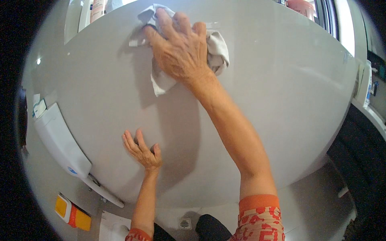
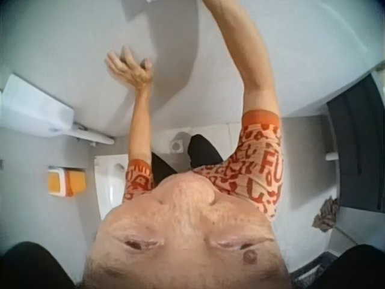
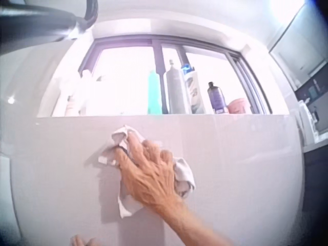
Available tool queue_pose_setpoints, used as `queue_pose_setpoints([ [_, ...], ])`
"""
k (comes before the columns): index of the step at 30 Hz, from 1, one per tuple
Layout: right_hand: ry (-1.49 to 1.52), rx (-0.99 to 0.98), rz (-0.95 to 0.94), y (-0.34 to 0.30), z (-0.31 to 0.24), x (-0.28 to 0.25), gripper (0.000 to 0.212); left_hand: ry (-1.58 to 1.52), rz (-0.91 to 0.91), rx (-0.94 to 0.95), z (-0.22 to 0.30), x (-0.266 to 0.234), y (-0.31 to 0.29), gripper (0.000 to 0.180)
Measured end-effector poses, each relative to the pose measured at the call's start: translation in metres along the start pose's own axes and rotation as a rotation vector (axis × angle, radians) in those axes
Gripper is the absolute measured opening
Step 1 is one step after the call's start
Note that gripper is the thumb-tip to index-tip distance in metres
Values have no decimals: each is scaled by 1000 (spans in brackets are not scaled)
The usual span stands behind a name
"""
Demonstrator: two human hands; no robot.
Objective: The person wipes the bathroom wall and the toilet cistern using a white cloth. They move the cloth in circular and back-and-forth motions to clean the surfaces around the toilet area.
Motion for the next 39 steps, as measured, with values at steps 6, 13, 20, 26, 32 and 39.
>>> queue_pose_setpoints([
  [6,-99,58,35,28,45,-16,32,6,25,18,0,-4,4,61],
  [13,-265,279,36,3,144,-56,33,-18,29,28,5,-1,2,59],
  [20,-455,376,213,-85,246,-79,39,20,34,55,7,-1,3,60],
  [26,-388,352,183,-70,141,-58,43,78,20,46,8,-2,5,60],
  [32,-99,23,73,-61,23,-23,37,43,24,43,10,-3,4,60],
  [39,-47,-14,103,-51,56,-35,26,-107,-48,50,37,-7,-2,58],
])
Point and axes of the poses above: each hand's wrist, its own y-axis towards the middle knuckle, its own x-axis out of the palm, z = x × y, the point moved 7 cm from there along y, towards the middle knuckle, and after that the axes turned 1 degree about -z, right-handed, at the moved point
